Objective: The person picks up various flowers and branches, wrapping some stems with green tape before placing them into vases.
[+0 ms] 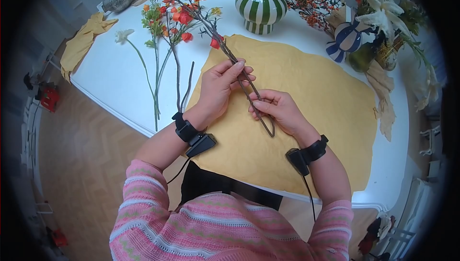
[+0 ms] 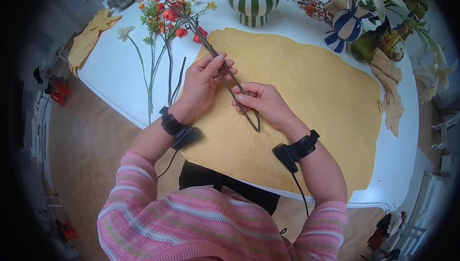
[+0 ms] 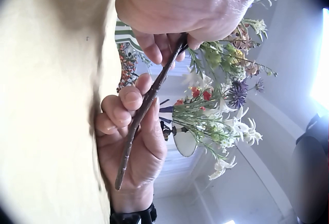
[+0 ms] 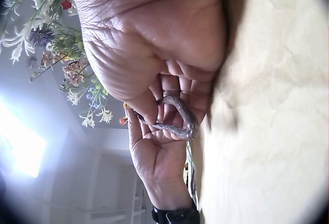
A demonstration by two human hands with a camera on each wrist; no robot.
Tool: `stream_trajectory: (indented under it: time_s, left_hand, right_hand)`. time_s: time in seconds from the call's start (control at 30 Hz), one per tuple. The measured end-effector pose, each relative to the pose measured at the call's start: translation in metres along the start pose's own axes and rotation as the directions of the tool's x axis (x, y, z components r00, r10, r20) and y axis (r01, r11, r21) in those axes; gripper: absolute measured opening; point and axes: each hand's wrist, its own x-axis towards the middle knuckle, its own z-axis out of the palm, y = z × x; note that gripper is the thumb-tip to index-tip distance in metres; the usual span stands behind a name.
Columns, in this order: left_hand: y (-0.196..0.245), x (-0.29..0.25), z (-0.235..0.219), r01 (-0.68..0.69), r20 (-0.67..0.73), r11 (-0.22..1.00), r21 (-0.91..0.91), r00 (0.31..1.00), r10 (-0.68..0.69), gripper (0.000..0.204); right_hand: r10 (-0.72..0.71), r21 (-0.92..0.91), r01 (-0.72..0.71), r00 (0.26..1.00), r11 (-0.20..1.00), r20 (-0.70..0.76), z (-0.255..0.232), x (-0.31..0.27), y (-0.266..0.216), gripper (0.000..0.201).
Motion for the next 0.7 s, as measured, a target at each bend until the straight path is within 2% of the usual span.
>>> stream_trajectory:
  time_s: [0.7]
  left_hand:
    - [0.0004,0.0002,-0.0009,0.029,0.018,0.999,0.025,0.999,-0.029,0.023]
  right_hand:
    - [-0.011,-0.012,0.011,1.0,1.0,0.006,-0.001,0.0002,0.0011,0.03]
